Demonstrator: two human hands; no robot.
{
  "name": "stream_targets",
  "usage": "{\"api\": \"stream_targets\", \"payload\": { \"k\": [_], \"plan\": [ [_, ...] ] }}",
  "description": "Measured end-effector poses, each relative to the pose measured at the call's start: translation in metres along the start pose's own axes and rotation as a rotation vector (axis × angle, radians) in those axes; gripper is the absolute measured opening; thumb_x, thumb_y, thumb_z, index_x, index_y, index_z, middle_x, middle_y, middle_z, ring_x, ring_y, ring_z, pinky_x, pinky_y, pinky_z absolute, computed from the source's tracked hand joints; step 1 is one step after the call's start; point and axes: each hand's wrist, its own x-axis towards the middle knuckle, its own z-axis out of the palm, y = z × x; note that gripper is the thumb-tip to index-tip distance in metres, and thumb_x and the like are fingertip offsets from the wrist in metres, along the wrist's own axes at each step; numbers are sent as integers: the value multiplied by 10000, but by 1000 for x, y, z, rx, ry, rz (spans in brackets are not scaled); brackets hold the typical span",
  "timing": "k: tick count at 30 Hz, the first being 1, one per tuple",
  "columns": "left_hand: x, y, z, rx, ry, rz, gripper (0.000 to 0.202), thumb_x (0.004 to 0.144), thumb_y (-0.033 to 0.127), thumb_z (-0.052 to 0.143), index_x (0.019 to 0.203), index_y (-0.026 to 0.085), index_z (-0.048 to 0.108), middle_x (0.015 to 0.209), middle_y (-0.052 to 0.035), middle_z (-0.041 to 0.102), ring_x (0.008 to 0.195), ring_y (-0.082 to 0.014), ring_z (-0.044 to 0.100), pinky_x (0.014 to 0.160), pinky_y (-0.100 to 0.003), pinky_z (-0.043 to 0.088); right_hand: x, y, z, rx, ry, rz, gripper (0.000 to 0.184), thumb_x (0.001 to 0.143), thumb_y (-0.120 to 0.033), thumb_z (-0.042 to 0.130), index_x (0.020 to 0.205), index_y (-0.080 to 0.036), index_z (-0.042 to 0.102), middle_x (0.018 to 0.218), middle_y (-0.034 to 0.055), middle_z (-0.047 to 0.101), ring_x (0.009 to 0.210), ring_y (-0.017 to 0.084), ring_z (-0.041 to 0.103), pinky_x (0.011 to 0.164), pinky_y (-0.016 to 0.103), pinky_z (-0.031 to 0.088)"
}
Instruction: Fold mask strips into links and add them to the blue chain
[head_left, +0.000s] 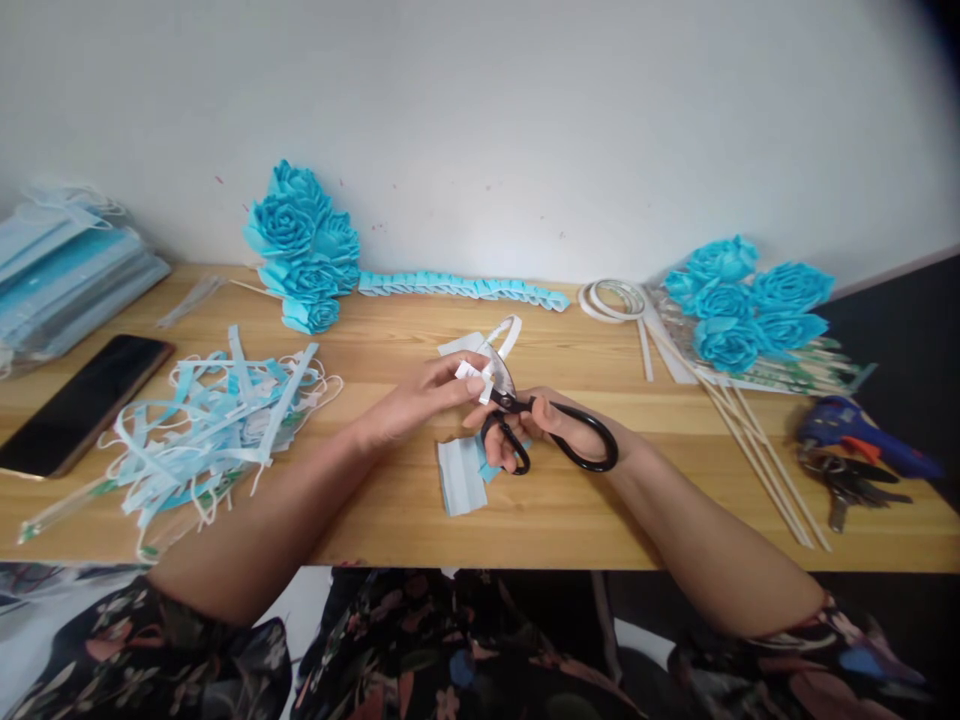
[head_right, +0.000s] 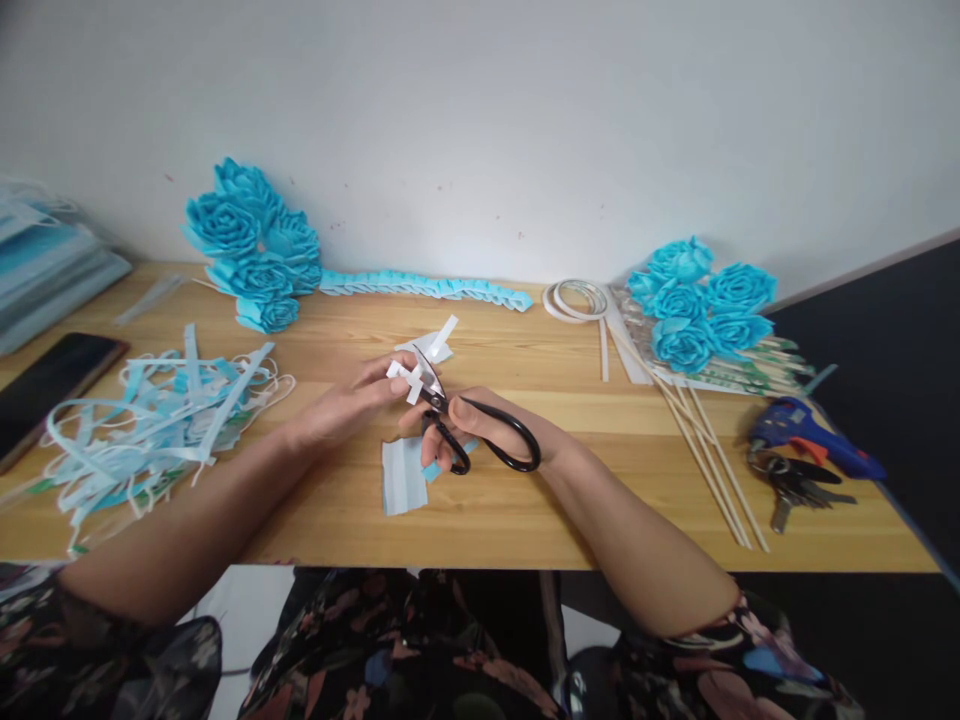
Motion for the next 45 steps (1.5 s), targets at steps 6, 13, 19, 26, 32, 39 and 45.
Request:
{"api": "stream_targets", "payload": {
  "k": [6, 13, 19, 26, 32, 39, 45],
  "plan": [
    [0, 0, -1, 19, 33, -15, 354, 832, 527, 664, 953, 194, 651, 899, -42, 639, 884, -198, 595, 852, -313, 445, 0, 0, 0, 4, 1, -3, 769, 894, -742, 404, 1255, -100, 621, 930, 137, 724, 678, 145, 656, 646, 282, 540],
    [0, -1, -1, 58, 46, -55, 371, 814, 527, 677, 949, 184, 632, 885, -35, 607, 882, -194, 571, 841, -314, 420, 0, 0, 1, -8, 6, -20, 748, 910, -724, 395, 1245, -92, 618, 915, 130, 717, 657, 138, 639, 628, 276, 529],
    [0, 1, 0, 66, 2, -52, 379, 827, 530, 660, 932, 172, 597, 792, -16, 552, 836, -183, 541, 808, -306, 423, 1, -5, 4, -34, 31, -28, 707, 919, -709, 404, 1133, -84, 656, 828, 91, 684, 597, 112, 595, 602, 261, 510],
    [0, 4, 0, 81, -51, 10, 327, 870, 498, 624, 880, 173, 590, 758, -10, 538, 834, -188, 550, 824, -314, 435, 1, -8, 6, -76, 59, -31, 673, 937, -680, 403, 1114, -83, 659, 741, 49, 647, 545, 96, 545, 570, 253, 488],
    [2, 4, 0, 67, -62, 40, 278, 888, 453, 622, 946, 182, 645, 838, -32, 605, 893, -198, 584, 862, -317, 441, 1, -5, 4, -70, 78, -52, 678, 944, -664, 409, 1160, -69, 650, 677, 23, 610, 490, 86, 494, 504, 242, 436],
    [1, 5, 0, 94, -68, 30, 281, 901, 454, 605, 946, 178, 626, 817, -30, 593, 908, -206, 587, 882, -332, 452, 0, -1, 3, -51, 91, -66, 620, 966, -619, 419, 1152, -83, 667, 614, -8, 564, 451, 73, 439, 479, 236, 408],
    [3, 7, 1, 97, -68, 33, 283, 892, 457, 608, 878, 174, 618, 814, -31, 586, 903, -202, 572, 900, -338, 447, 2, -6, 6, -93, 150, -56, 634, 938, -642, 460, 1099, -75, 693, 558, -23, 554, 405, 62, 414, 426, 217, 367]
  ]
}}
